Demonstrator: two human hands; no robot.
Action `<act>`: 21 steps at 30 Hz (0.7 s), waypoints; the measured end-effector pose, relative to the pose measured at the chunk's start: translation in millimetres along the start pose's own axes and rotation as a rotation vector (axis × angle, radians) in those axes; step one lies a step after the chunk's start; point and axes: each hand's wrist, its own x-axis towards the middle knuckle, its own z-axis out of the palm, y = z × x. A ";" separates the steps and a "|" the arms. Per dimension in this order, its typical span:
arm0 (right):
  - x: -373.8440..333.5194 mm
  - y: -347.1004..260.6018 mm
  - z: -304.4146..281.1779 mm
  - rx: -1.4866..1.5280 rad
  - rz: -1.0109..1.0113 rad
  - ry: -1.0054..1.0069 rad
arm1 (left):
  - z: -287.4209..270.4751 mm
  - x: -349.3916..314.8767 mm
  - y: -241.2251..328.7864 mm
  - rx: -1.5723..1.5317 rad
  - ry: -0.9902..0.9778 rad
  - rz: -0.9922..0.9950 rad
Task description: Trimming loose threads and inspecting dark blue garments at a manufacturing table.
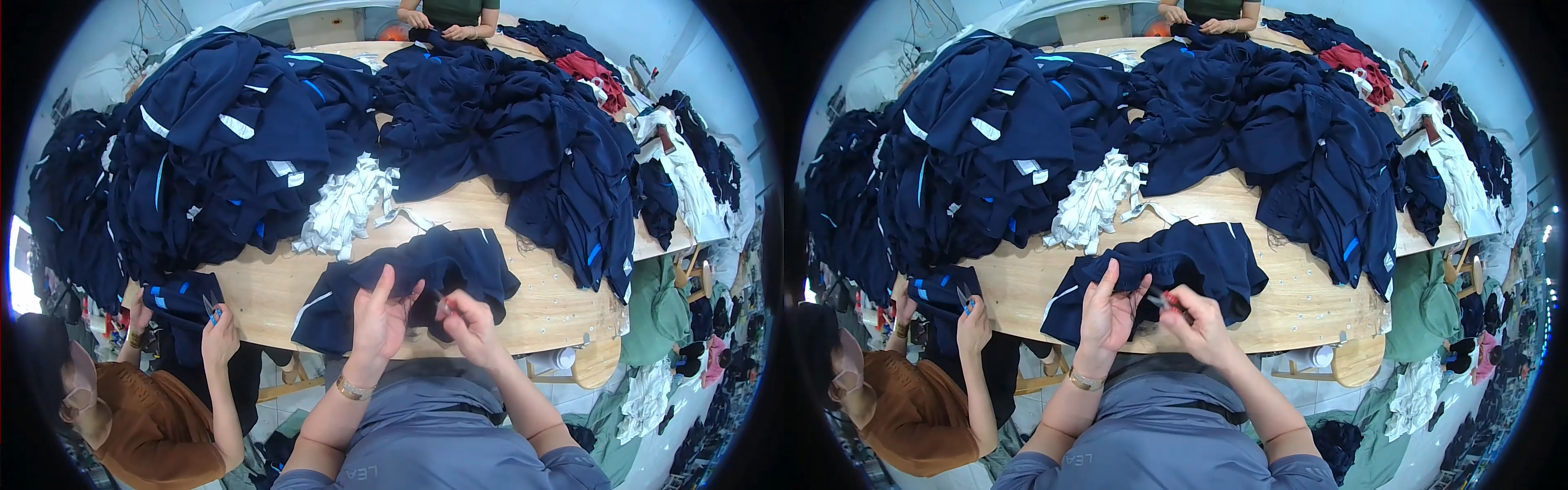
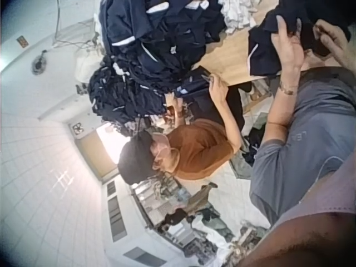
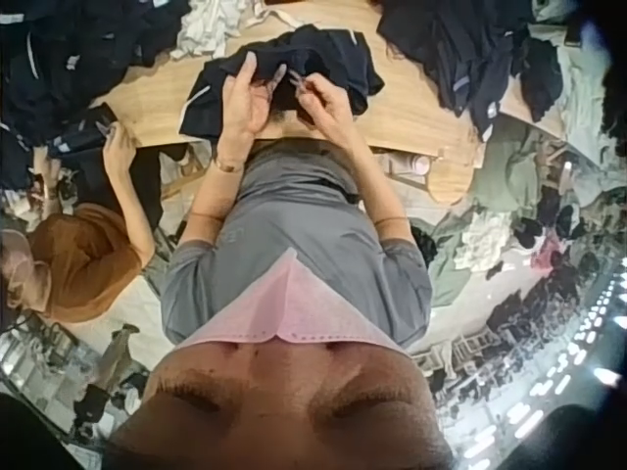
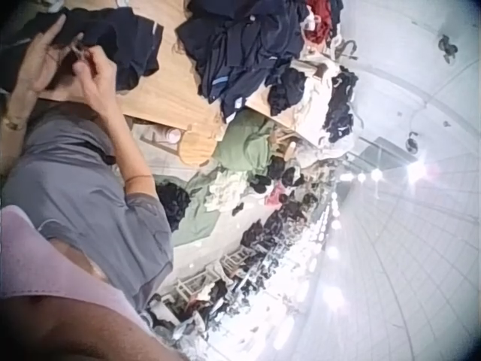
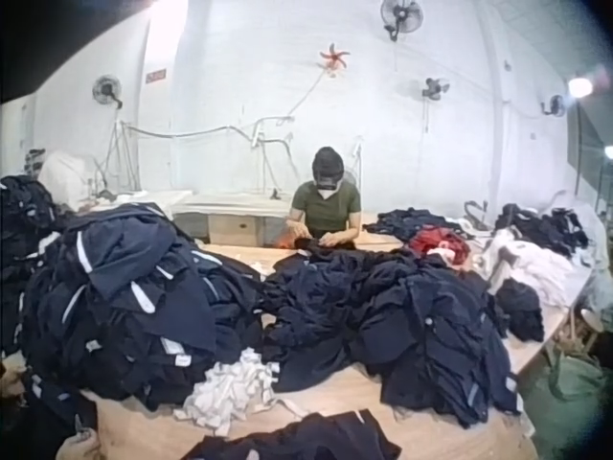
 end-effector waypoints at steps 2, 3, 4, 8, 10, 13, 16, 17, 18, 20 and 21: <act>9.5 -5.0 -1.9 -0.229 -0.037 0.097 | -3.2 -0.7 1.5 -0.003 -0.012 -0.012; 14.8 -5.8 -0.9 -0.345 -0.105 0.139 | -4.5 -1.3 1.8 -0.006 -0.025 -0.027; 17.5 -2.9 -2.0 -0.346 -0.107 0.141 | -3.1 -1.7 1.9 -0.005 -0.028 -0.027; 22.8 10.1 -2.4 -0.638 -0.316 0.216 | -2.0 -4.0 1.8 -0.028 -0.036 -0.050; 23.4 8.3 -3.3 -0.791 -0.375 0.216 | -3.0 -4.1 1.2 -0.024 -0.046 -0.062; 26.5 8.3 -5.2 -0.854 -0.434 0.201 | -3.3 -4.5 0.0 0.017 -0.058 -0.060; 28.0 8.1 -5.8 -0.880 -0.457 0.191 | -1.5 -6.0 0.2 0.010 -0.066 -0.067; 27.6 7.5 -6.2 -0.881 -0.457 0.191 | -0.5 -6.4 0.3 0.003 -0.055 -0.073; 26.8 6.4 -6.8 -0.878 -0.427 0.172 | 0.1 -6.6 0.4 -0.004 -0.045 -0.078; 26.7 7.2 -8.1 -0.876 -0.396 0.153 | 0.8 -7.1 0.9 -0.011 -0.055 -0.081; 28.3 9.5 -8.8 -0.879 -0.422 0.176 | 1.1 -6.5 0.6 -0.012 -0.056 -0.075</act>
